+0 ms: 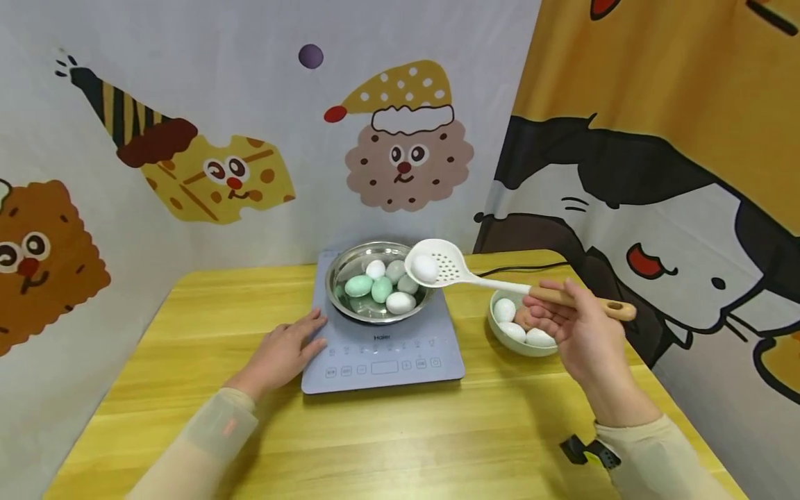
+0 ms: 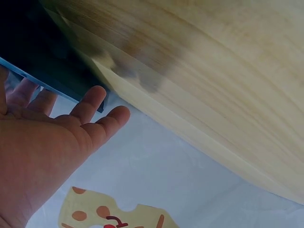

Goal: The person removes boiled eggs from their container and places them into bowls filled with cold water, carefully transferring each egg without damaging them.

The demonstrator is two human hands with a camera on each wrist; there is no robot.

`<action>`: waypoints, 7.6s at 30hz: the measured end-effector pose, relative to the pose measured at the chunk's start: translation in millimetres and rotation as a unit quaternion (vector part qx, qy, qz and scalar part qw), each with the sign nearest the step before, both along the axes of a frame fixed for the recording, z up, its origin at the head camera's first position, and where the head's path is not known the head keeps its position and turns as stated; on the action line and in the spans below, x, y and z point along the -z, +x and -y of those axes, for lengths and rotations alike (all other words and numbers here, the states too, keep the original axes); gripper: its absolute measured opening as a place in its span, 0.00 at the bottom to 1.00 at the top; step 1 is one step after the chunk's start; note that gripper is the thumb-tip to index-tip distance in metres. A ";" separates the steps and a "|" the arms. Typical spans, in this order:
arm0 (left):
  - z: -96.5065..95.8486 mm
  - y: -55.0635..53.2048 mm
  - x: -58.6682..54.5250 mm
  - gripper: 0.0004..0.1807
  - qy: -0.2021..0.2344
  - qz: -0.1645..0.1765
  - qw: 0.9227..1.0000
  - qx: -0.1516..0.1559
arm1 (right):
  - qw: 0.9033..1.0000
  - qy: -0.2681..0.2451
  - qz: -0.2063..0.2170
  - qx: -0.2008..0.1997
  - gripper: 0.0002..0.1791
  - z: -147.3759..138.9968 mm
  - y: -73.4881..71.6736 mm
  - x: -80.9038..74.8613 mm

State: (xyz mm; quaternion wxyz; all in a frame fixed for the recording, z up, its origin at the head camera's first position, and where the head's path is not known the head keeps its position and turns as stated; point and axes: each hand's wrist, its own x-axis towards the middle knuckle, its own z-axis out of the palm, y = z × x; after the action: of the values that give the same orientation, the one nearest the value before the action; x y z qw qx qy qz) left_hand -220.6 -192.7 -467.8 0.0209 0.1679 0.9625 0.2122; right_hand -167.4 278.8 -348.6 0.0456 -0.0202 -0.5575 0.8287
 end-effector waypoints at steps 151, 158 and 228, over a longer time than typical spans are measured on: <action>-23.7 46.9 -31.3 0.30 -0.104 -0.031 0.994 -0.020 | 0.998 0.021 0.046 0.026 0.24 68.1 -3.0 28.3; -21.6 42.7 -35.0 0.30 -0.104 -0.043 0.994 -0.006 | 0.999 -0.012 0.004 0.050 0.26 34.8 5.0 9.4; -12.7 -9.2 -2.5 0.28 -0.039 -0.087 0.994 -0.046 | 0.720 0.443 -0.522 0.112 0.21 73.9 7.8 4.2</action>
State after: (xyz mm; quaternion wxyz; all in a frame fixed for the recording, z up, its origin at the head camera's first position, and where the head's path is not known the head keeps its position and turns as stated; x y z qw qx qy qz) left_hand -229.8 -180.0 -465.3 -0.0661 0.1407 0.9748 0.1598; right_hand -159.6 204.9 -352.8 0.4255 0.3762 -0.7427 0.3548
